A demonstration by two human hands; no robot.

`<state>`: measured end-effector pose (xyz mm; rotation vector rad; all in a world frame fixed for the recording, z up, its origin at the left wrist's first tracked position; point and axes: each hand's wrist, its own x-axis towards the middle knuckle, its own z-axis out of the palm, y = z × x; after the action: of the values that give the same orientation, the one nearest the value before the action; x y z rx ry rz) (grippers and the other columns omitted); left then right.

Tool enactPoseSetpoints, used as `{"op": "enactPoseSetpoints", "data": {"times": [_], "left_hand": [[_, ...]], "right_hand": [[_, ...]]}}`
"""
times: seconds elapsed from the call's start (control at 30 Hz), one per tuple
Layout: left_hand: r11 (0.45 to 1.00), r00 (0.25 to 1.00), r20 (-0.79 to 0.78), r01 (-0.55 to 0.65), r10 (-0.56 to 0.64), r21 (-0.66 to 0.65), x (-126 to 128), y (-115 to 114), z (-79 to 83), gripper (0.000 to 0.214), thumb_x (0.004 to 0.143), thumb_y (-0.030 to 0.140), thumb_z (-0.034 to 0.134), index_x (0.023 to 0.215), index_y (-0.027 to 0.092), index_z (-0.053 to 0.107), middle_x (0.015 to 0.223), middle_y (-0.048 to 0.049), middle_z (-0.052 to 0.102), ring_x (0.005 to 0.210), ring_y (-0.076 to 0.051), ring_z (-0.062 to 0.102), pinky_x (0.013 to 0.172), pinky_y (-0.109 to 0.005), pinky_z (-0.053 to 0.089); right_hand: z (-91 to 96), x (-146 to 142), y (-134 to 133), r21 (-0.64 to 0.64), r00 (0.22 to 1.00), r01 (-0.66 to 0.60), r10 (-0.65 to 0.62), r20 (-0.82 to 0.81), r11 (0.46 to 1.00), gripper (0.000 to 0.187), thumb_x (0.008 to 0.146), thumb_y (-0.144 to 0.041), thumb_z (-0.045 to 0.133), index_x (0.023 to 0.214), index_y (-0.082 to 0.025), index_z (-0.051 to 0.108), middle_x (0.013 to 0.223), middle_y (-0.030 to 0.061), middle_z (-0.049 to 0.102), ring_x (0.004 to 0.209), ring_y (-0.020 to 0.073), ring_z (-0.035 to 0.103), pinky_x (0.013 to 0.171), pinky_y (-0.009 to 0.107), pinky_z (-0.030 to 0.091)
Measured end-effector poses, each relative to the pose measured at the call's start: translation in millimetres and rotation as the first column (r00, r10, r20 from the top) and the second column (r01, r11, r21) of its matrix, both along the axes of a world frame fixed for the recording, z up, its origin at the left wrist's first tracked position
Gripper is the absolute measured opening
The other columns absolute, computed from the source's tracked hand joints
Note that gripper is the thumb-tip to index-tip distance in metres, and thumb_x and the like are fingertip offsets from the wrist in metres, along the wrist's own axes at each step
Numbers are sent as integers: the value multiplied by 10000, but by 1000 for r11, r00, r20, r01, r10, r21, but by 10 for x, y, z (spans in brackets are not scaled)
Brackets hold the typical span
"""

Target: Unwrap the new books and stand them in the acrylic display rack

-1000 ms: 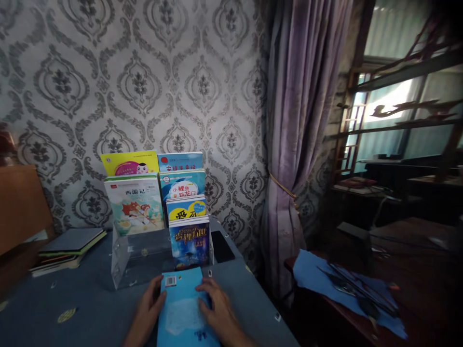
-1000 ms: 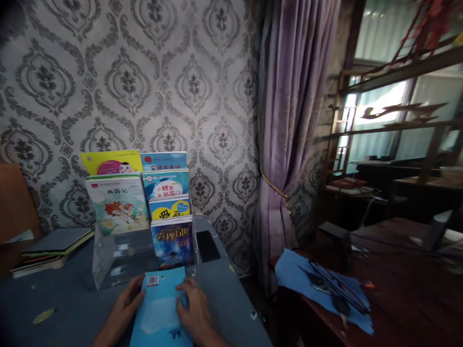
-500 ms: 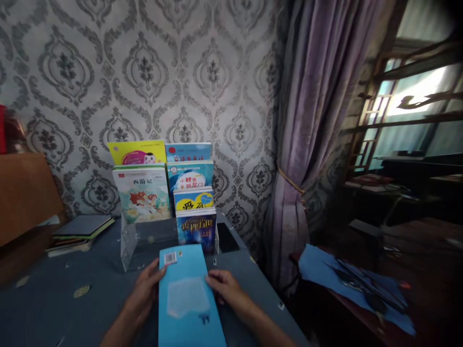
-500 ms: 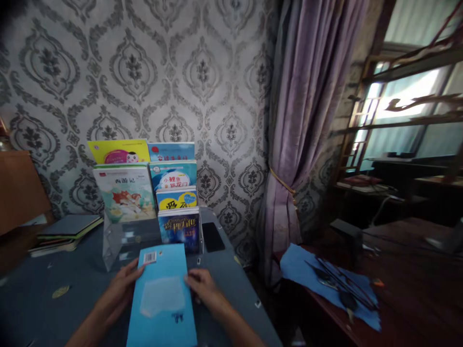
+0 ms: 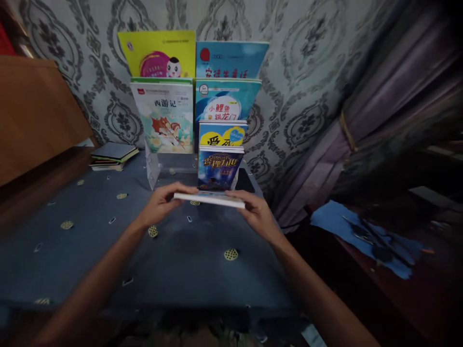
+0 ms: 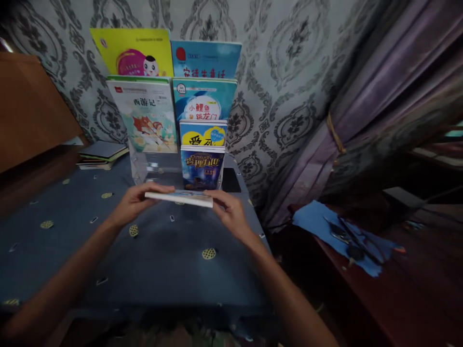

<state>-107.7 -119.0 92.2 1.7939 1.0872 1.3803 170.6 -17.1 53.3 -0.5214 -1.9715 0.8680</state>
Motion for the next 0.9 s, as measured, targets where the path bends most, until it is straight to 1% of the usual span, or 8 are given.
{"op": "enactPoseSetpoints", "data": {"times": [0.1,0.2,0.33,0.5,0.63,0.7,0.8,0.9], "left_hand": [[994,978,-178,105,-109,-33,2,-187,-310,214,905,222,625,1096,208,722,1221,-99,731,1213,-256,650,1085,-481,466],[994,921,-376,108,-103,-9,44,-341,-641,367,899,75,522,1192,229,681,1305,-90,695,1342,-244,558,1174,-549,366],[991,796,-598,133,-93,23,131,-469,-860,588,851,-45,396,1327,239,592,1413,-63,624,1429,-187,455,1217,-534,324],[986,657,-744,163,-120,-14,169,-512,-832,556,911,4,390,1395,237,536,1493,-52,550,1448,-173,425,1222,-505,336],[983,600,-783,166,-162,-76,161,-533,-737,567,916,12,371,1409,240,534,1529,-45,509,1446,-164,425,1210,-447,360],[984,599,-782,146,-170,-102,166,-507,-698,543,917,33,384,1385,243,560,1501,-44,542,1415,-170,465,1190,-429,385],[996,641,-762,37,-90,-86,173,-363,-680,453,944,113,402,1339,214,598,1400,-76,628,1319,-197,558,1133,-413,437],[985,648,-755,-173,97,-22,172,-109,-700,405,960,176,402,1305,160,613,1343,-132,653,1251,-246,602,1099,-438,449]], "right_hand": [[-307,74,-47,125,995,-51,39,96,991,242,948,-218,584,1139,-252,728,1181,80,745,1124,225,693,1004,426,541],[-582,152,-78,210,976,-125,83,199,970,286,954,-146,531,1151,-236,718,1225,106,724,1194,223,662,1026,434,540],[-755,238,-93,282,946,-186,95,309,941,347,964,-120,477,1214,-239,686,1263,116,701,1275,225,608,1044,459,536],[-751,268,-91,313,917,-209,75,391,926,369,956,-103,461,1235,-216,675,1300,132,678,1318,234,570,1063,472,527],[-692,282,-106,292,874,-232,67,481,928,466,893,-18,437,1234,-224,680,1320,110,673,1323,221,565,1071,465,518],[-646,280,-119,280,857,-228,56,513,933,516,854,15,428,1228,-230,687,1318,97,676,1315,218,571,1072,465,512],[-546,218,-157,281,826,-205,11,564,938,478,832,4,470,1180,-217,713,1281,104,696,1273,253,599,1065,498,495],[-428,56,-214,303,794,-173,-49,606,937,366,865,-58,530,1142,-190,729,1227,124,718,1220,292,623,1053,514,474]]}}
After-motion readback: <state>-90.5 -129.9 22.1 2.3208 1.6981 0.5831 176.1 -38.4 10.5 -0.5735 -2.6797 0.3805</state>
